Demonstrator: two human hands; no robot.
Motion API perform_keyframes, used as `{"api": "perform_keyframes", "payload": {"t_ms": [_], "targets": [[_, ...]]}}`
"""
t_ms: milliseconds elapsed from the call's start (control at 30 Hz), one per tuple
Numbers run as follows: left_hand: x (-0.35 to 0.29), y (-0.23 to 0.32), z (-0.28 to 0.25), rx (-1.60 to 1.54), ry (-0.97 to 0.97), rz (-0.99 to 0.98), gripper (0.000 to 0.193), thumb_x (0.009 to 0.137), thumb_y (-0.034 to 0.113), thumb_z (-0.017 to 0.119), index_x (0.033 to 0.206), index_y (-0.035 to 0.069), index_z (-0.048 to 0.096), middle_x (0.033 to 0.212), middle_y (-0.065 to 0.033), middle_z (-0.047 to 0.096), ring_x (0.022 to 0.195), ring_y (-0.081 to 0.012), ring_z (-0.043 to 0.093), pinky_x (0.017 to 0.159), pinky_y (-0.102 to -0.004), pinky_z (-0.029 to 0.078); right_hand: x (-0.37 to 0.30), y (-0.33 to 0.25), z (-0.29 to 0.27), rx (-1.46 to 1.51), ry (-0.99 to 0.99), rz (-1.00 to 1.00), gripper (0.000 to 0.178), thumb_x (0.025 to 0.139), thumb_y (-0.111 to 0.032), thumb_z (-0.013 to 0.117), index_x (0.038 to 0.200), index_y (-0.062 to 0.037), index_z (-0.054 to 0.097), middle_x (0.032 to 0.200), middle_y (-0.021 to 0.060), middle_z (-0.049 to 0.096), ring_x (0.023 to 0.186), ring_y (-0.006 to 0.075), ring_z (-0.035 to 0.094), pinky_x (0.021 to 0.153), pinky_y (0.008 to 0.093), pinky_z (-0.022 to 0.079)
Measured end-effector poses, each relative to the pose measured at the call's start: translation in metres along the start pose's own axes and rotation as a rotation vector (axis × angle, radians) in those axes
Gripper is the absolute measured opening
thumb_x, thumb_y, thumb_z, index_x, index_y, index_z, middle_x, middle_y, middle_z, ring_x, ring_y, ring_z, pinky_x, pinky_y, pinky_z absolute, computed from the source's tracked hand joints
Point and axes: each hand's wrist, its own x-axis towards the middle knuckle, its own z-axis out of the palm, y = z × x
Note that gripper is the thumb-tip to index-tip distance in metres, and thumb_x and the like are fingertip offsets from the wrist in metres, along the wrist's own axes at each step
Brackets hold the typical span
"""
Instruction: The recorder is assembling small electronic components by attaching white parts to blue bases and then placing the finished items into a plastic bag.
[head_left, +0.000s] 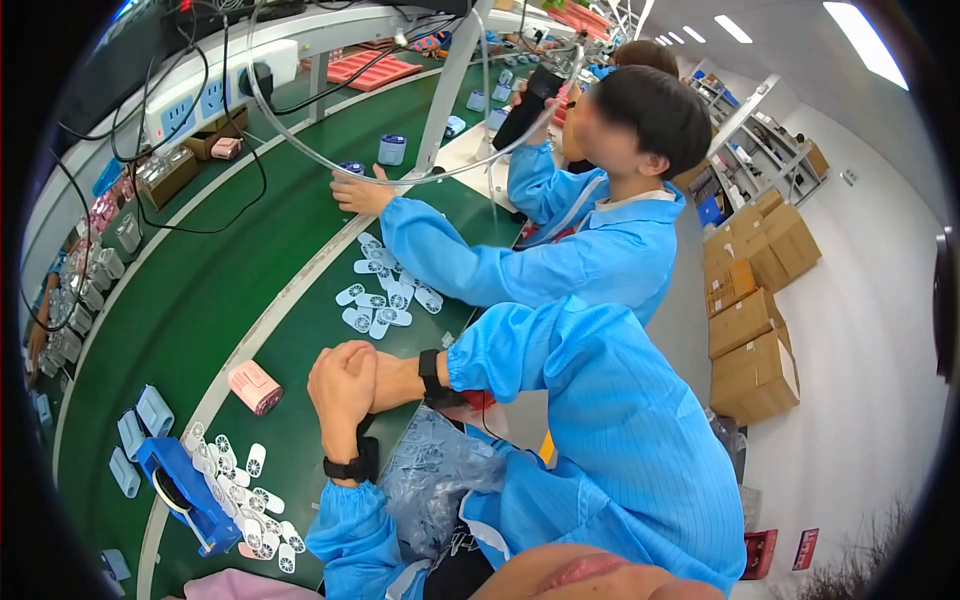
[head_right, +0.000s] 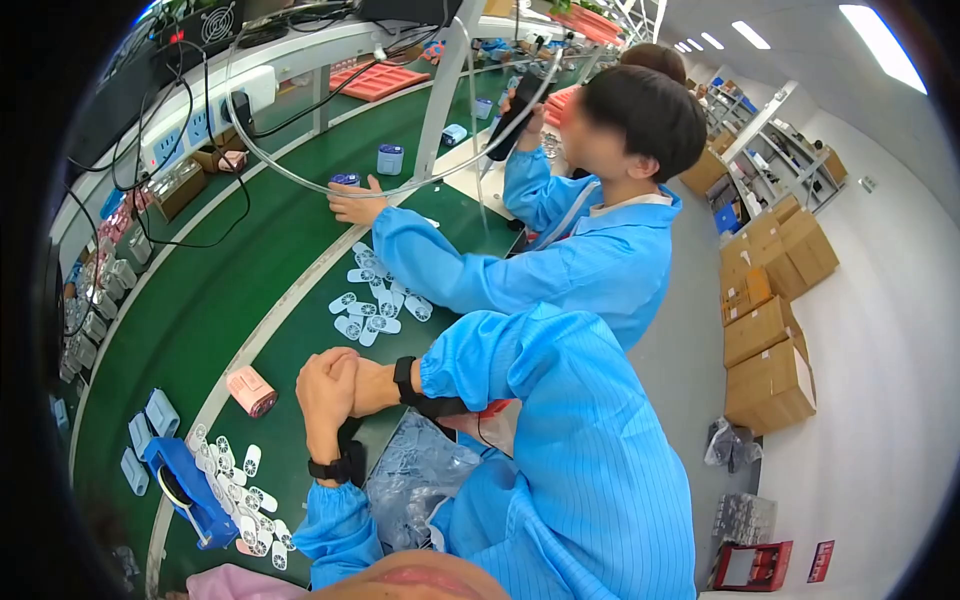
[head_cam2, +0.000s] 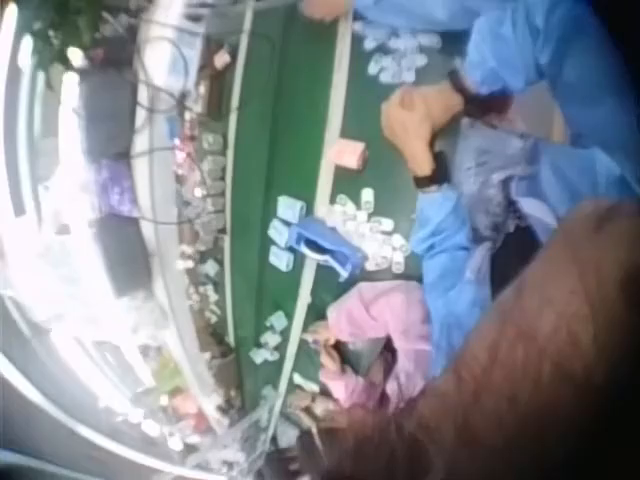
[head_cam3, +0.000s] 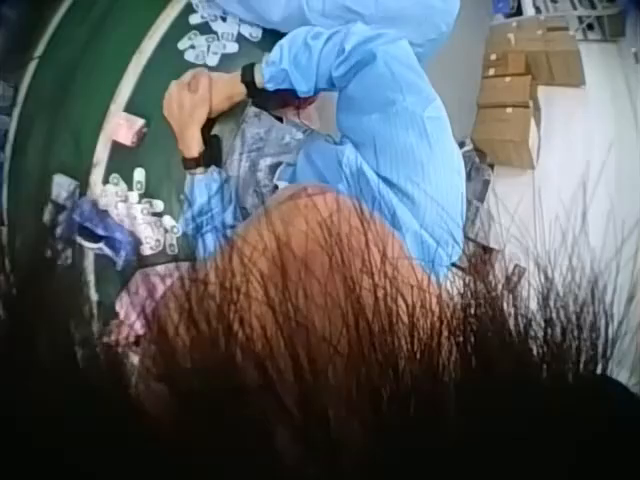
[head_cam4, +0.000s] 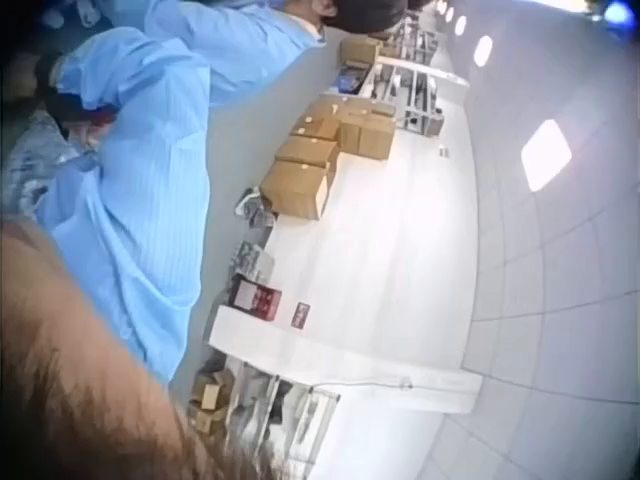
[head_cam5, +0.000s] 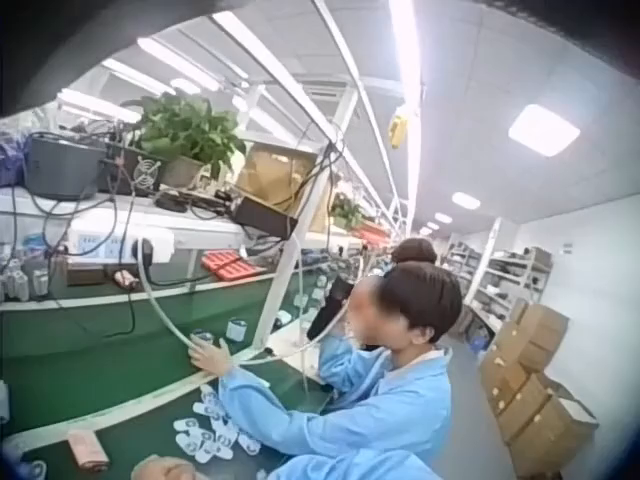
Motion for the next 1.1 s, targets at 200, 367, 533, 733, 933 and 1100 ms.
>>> {"api": "perform_keyframes", "payload": {"t_ms": [200,367,533,733,933,1100], "targets": [[0.007,-0.01,0.011,0.058,0.42,0.475,0.047,0.097,0.025,0.075,0.139,0.008,0.066,0.128,-0.0168,0.069,0.113,-0.0331,0.068,0.095,-0.0434,0.055,0.006,-0.013,-0.018,-0.258,0.338,-0.352,0.044,0.075,-0.019,0.078,0.116,-0.0043,0.067,0.124,0.0174,0.069,0.106,0.0378,0.068,0.089,0.0488,0.055],[-0.051,-0.035,-0.004,-0.23,0.864,0.43,0.037,0.102,0.023,0.072,0.132,0.005,0.065,0.115,-0.0111,0.072,0.098,-0.0247,0.07,0.087,-0.0408,0.056,0.039,-0.053,-0.093,-0.106,0.097,-0.248,0.05,0.072,-0.019,0.08,0.12,-0.0085,0.068,0.125,0.0162,0.07,0.113,0.0419,0.069,0.09,0.0551,0.056],[-0.12,-0.093,-0.003,-0.668,0.231,0.011,0.028,0.107,0.02,0.067,0.129,0.003,0.064,0.109,-0.007,0.073,0.095,-0.0136,0.069,0.082,-0.03,0.057,0.154,-0.025,-0.151,-0.514,0.464,0.098,0.038,0.081,-0.024,0.084,0.115,-0.0155,0.069,0.113,0.0111,0.071,0.107,0.0368,0.07,0.088,0.0506,0.058],[-0.116,-0.112,0.017,-0.743,0.268,0.026,0.022,0.108,0.019,0.067,0.118,-0.001,0.068,0.092,-0.0045,0.072,0.078,-0.0103,0.067,0.069,-0.0269,0.057,0.239,0.106,-0.134,-0.605,0.217,0.289,0.044,0.08,-0.032,0.084,0.116,-0.0129,0.069,0.119,0.0127,0.072,0.112,0.0366,0.07,0.09,0.0527,0.058],[-0.118,-0.119,0.009,-0.863,0.283,0.011,0.018,0.109,0.017,0.065,0.112,-0.001,0.069,0.093,-0.0048,0.072,0.079,-0.0092,0.067,0.064,-0.0255,0.056,0.279,0.016,-0.122,-0.512,0.402,-0.001,0.066,0.084,-0.059,0.08,0.117,-0.003,0.07,0.116,0.0222,0.071,0.104,0.0415,0.072,0.083,0.0506,0.062],[-0.121,-0.117,0.01,-0.903,0.313,-0.019,0.016,0.109,0.015,0.064,0.112,0.0,0.069,0.094,-0.005,0.072,0.078,-0.0098,0.068,0.064,-0.0258,0.057,0.364,-0.097,-0.052,0.36,-0.178,0.355,0.101,0.078,-0.087,0.069,0.108,0.0093,0.074,0.094,0.0175,0.076,0.073,0.03,0.075,0.055,0.0416,0.061]]}}
